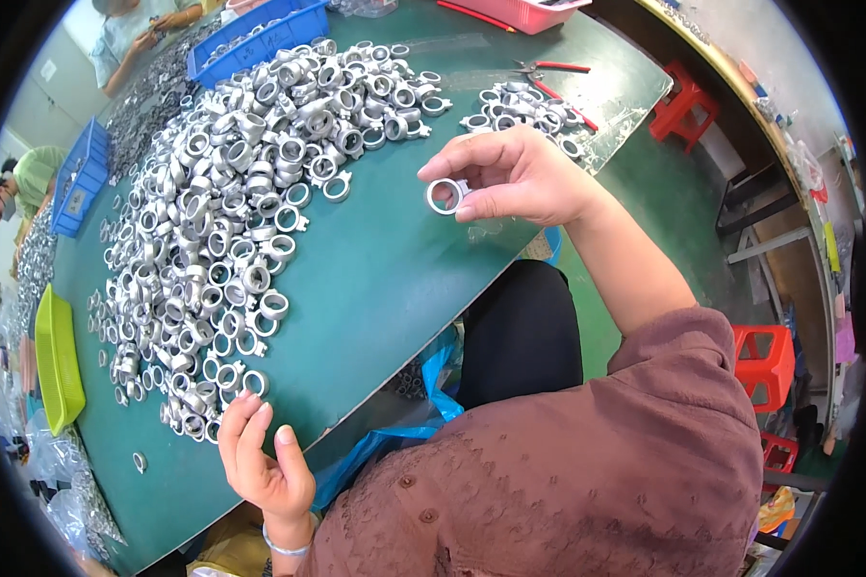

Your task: The person picks up metal rings and inserts smaller black components into them by hand on a workstation.

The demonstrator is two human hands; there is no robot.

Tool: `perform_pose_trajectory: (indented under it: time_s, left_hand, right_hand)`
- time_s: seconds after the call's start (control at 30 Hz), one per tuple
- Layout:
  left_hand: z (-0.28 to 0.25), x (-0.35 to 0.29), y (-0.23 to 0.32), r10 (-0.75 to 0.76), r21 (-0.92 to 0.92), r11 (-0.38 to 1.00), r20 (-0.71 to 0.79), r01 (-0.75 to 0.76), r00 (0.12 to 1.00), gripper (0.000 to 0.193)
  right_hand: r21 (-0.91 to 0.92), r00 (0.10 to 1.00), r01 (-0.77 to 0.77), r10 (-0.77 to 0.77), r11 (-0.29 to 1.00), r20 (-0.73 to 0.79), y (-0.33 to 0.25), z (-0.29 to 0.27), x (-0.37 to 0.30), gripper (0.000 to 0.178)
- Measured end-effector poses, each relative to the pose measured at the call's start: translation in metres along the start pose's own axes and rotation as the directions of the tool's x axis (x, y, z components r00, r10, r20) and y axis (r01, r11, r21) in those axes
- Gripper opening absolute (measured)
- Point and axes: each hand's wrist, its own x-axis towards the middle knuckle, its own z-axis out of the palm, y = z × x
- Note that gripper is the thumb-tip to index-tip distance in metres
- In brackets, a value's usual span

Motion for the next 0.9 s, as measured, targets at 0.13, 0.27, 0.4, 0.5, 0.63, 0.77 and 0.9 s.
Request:
perform_pose_trajectory:
  time_s: [0.13, 0.27, 0.4, 0.5, 0.63, 0.77, 0.9]
  left_hand:
    - [0.000, -0.002, 0.000, 0.013, 0.015, 1.000, -0.016, -0.012, 1.000, 0.022]
    - [0.002, -0.001, 0.000, 0.042, 0.025, 0.999, -0.027, -0.041, 0.999, 0.022]
    - [0.002, -0.002, 0.001, 0.048, 0.044, 0.998, -0.029, -0.046, 0.998, 0.022]
    - [0.002, -0.003, 0.001, 0.061, 0.049, 0.997, -0.031, -0.059, 0.998, 0.021]
    - [0.004, -0.003, 0.002, 0.070, 0.043, 0.997, -0.027, -0.069, 0.997, 0.021]
    - [0.010, 0.007, 0.010, -0.002, -0.137, 0.991, 0.054, 0.009, 0.999, 0.024]
    - [0.022, 0.029, 0.036, -0.338, -0.581, 0.655, 0.346, 0.482, 0.875, 0.030]
  right_hand:
    - [0.062, 0.999, -0.042, 0.040, 0.997, 0.030, 0.000, 0.005, -0.002, 0.040]
    - [0.130, 0.998, -0.054, 0.050, 0.990, 0.039, 0.002, 0.008, -0.004, 0.041]
    - [0.192, 0.998, -0.064, 0.061, 0.979, 0.023, 0.002, 0.013, -0.006, 0.041]
    - [0.226, 0.998, -0.061, 0.058, 0.972, 0.022, 0.002, 0.015, -0.008, 0.041]
    - [0.154, 0.995, -0.096, 0.092, 0.983, 0.036, 0.003, 0.019, -0.009, 0.038]
    - [0.011, 0.988, -0.127, 0.126, 0.992, 0.087, 0.004, 0.033, -0.005, 0.035]
    - [-0.104, 0.978, -0.001, 0.022, 0.995, 0.205, 0.001, 0.058, 0.007, 0.032]
